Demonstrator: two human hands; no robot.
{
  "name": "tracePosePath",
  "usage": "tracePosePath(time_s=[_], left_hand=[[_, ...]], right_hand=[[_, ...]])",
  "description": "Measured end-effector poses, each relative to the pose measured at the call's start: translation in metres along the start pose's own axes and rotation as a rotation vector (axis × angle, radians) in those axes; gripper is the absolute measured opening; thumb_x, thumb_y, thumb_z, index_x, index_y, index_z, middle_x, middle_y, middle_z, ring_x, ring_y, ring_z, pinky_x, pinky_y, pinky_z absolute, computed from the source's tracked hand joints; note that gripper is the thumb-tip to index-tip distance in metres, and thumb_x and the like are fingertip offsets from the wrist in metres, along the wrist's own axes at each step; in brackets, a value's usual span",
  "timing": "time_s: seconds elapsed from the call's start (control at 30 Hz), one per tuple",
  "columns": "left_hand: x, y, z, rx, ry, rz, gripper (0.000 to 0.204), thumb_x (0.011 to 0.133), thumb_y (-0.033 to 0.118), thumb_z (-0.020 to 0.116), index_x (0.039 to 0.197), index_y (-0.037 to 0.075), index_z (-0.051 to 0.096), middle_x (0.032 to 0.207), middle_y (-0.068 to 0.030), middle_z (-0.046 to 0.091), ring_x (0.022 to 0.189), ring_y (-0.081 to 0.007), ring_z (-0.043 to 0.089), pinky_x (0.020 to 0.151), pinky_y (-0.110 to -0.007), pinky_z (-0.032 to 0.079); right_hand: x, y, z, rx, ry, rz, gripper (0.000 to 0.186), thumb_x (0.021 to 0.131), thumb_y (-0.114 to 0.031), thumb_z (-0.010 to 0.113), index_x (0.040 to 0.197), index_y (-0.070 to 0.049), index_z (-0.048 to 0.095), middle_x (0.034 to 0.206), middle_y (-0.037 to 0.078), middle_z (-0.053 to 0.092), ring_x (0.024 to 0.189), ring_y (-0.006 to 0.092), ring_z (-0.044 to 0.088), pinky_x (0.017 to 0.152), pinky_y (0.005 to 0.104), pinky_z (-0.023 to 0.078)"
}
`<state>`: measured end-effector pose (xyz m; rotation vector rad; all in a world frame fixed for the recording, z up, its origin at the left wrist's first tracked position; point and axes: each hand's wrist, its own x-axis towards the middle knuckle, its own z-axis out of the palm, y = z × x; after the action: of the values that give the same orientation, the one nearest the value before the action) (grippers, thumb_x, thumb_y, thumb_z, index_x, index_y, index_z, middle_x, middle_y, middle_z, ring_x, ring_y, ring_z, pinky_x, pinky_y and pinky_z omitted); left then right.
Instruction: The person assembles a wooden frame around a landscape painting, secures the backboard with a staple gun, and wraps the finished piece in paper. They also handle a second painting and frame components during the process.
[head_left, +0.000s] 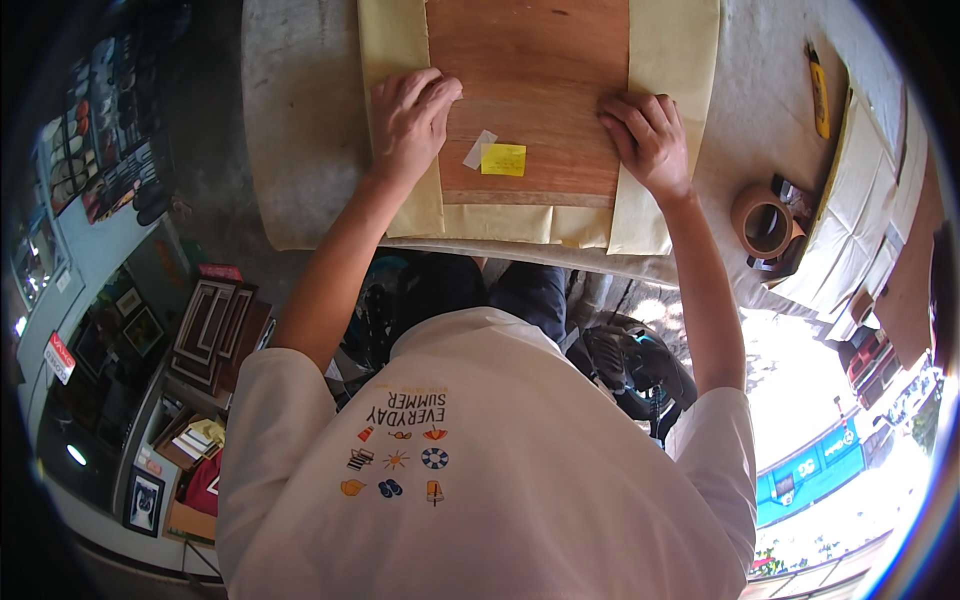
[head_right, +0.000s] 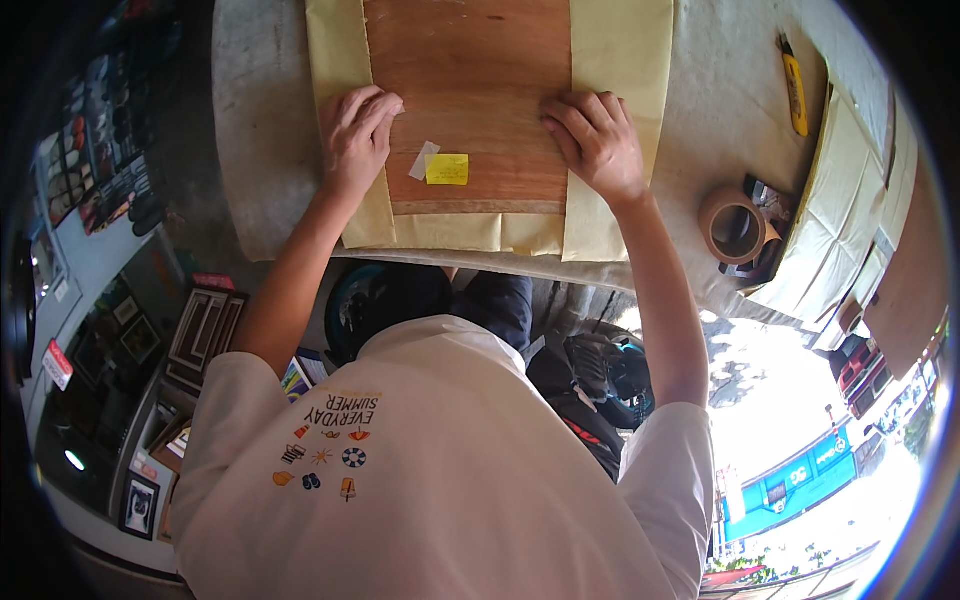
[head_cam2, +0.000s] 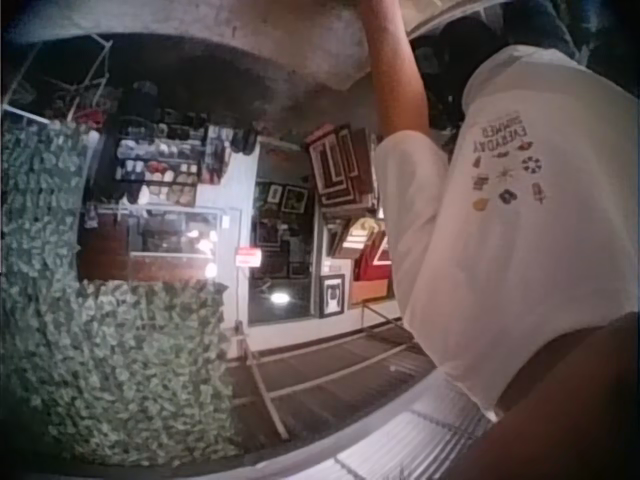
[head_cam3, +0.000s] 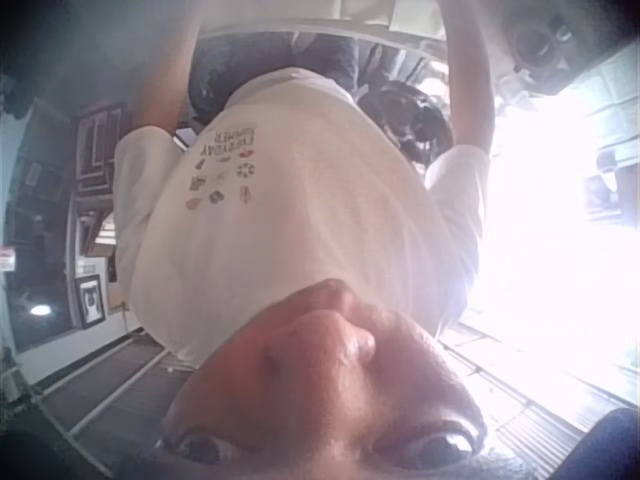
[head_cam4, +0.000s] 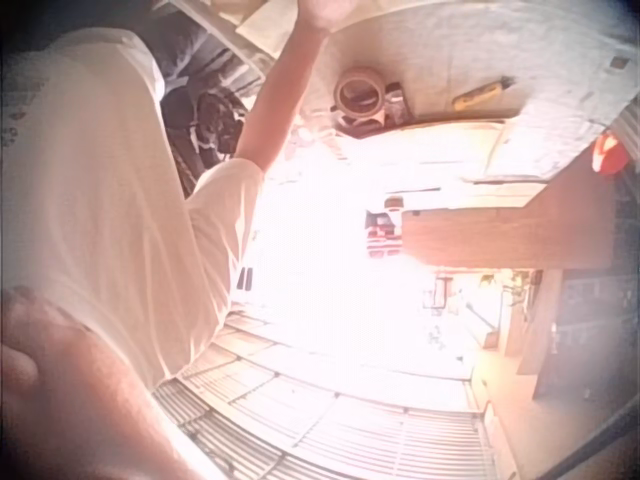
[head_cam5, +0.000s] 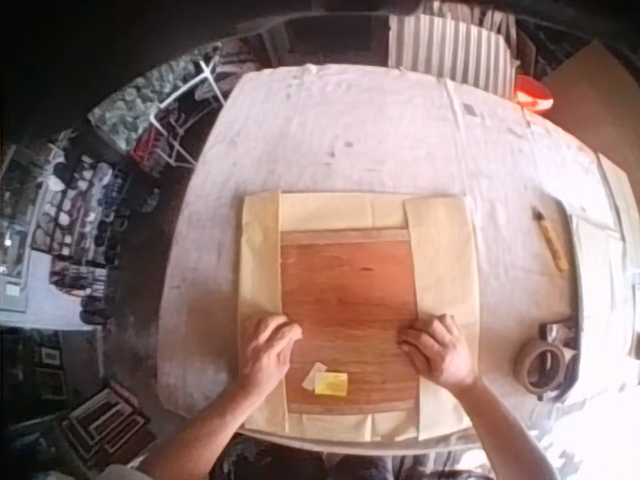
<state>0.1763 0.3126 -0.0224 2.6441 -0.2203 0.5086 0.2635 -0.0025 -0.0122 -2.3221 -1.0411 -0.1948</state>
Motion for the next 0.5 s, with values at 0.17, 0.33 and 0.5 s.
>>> tracePosePath(time_s=[0.17, 0.33, 0.5], left_hand=[[-0.0015, -0.0020, 0.0009, -0.007, -0.034, -0.012, 0.020, 0.078, 0.005, 0.073, 0.096, 0.014, 0.068, 0.098, -0.0004, 0.064, 0.091, -0.0228, 0.059, 0.082, -0.038, 0.042], [-0.0028, -0.0053, 0.0031, -0.093, 0.026, -0.012, 0.017, 0.081, 0.007, 0.073, 0.095, 0.014, 0.068, 0.097, -0.0005, 0.063, 0.089, -0.0234, 0.058, 0.083, -0.038, 0.042], [-0.0030, -0.0063, 0.0020, -0.080, -0.017, -0.010, 0.015, 0.082, 0.008, 0.073, 0.094, 0.014, 0.068, 0.096, -0.0005, 0.063, 0.089, -0.0239, 0.058, 0.084, -0.038, 0.042]], right_hand=[[-0.0014, 0.0011, -0.0002, 0.019, 0.004, -0.011, 0.017, 0.081, -0.014, 0.075, 0.097, -0.014, 0.068, 0.096, 0.001, 0.064, 0.083, 0.0236, 0.059, 0.074, 0.0365, 0.047], [-0.0001, 0.0014, -0.0013, 0.044, -0.003, -0.012, 0.015, 0.082, -0.014, 0.074, 0.094, -0.013, 0.066, 0.094, 0.002, 0.063, 0.084, 0.0240, 0.058, 0.074, 0.0365, 0.046], [-0.0001, 0.0049, -0.0009, 0.073, -0.069, 0.021, 0.013, 0.084, -0.012, 0.071, 0.092, -0.012, 0.062, 0.093, 0.004, 0.060, 0.085, 0.0257, 0.058, 0.075, 0.0371, 0.046]])
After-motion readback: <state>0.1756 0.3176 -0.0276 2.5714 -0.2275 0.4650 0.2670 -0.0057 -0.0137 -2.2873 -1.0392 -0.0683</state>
